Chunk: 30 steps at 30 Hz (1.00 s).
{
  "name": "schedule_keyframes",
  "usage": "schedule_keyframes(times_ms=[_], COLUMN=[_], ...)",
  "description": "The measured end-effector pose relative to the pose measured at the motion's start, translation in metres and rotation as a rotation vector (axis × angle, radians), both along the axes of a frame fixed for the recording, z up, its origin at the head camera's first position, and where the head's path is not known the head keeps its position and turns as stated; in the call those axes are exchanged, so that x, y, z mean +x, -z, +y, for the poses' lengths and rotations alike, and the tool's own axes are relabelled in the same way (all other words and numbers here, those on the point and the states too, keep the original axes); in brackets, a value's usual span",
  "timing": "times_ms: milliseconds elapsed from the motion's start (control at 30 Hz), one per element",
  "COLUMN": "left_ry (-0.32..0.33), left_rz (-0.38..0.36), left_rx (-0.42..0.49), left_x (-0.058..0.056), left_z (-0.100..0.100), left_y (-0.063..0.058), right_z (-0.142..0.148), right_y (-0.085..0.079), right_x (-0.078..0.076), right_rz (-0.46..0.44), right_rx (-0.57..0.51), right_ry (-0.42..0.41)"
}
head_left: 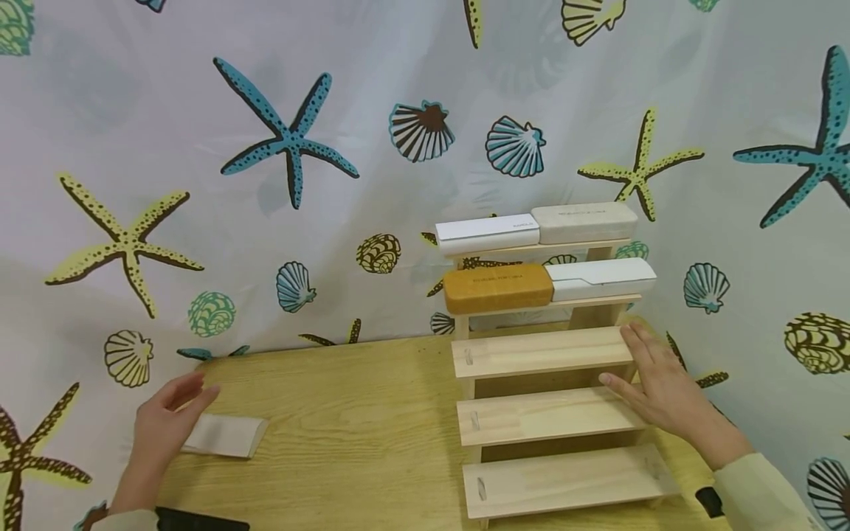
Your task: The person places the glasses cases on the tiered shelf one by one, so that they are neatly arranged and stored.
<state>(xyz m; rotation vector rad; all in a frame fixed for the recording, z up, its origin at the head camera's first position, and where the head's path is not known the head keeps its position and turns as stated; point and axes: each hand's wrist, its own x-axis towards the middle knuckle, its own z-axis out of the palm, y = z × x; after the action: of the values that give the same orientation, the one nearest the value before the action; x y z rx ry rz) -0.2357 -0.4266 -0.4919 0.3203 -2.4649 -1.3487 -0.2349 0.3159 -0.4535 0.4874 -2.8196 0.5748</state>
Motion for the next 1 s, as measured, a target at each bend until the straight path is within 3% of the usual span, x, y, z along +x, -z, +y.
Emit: schedule_keyframes(times_ms=[367,500,833,1000], left_ry=[-0.113,-0.120,-0.118,-0.137], left_rz=[-0.240,-0.308,-0.369,-0.354], left_rx=[-0.063,-0.039,0.016,-0.039], left_x=[0.005,0.002,0.001,0.001], left_z=[-0.023,-0.029,-0.045,-0.046], left_y=[0.017,0.020,0.035,0.037], right_z=[-0.001,0.000,-0.001,0.000], right_y=[-0.001,-0.002,-0.001,-0.001], right_x=[0.000,-0.001,-0.003,-0.001], right_rz=[-0.016,-0.009,-0.010,-0.007], right_rx=[0.025,0.023,0.022,0.018], right_ry=[0.018,0.016,0.012,0.008])
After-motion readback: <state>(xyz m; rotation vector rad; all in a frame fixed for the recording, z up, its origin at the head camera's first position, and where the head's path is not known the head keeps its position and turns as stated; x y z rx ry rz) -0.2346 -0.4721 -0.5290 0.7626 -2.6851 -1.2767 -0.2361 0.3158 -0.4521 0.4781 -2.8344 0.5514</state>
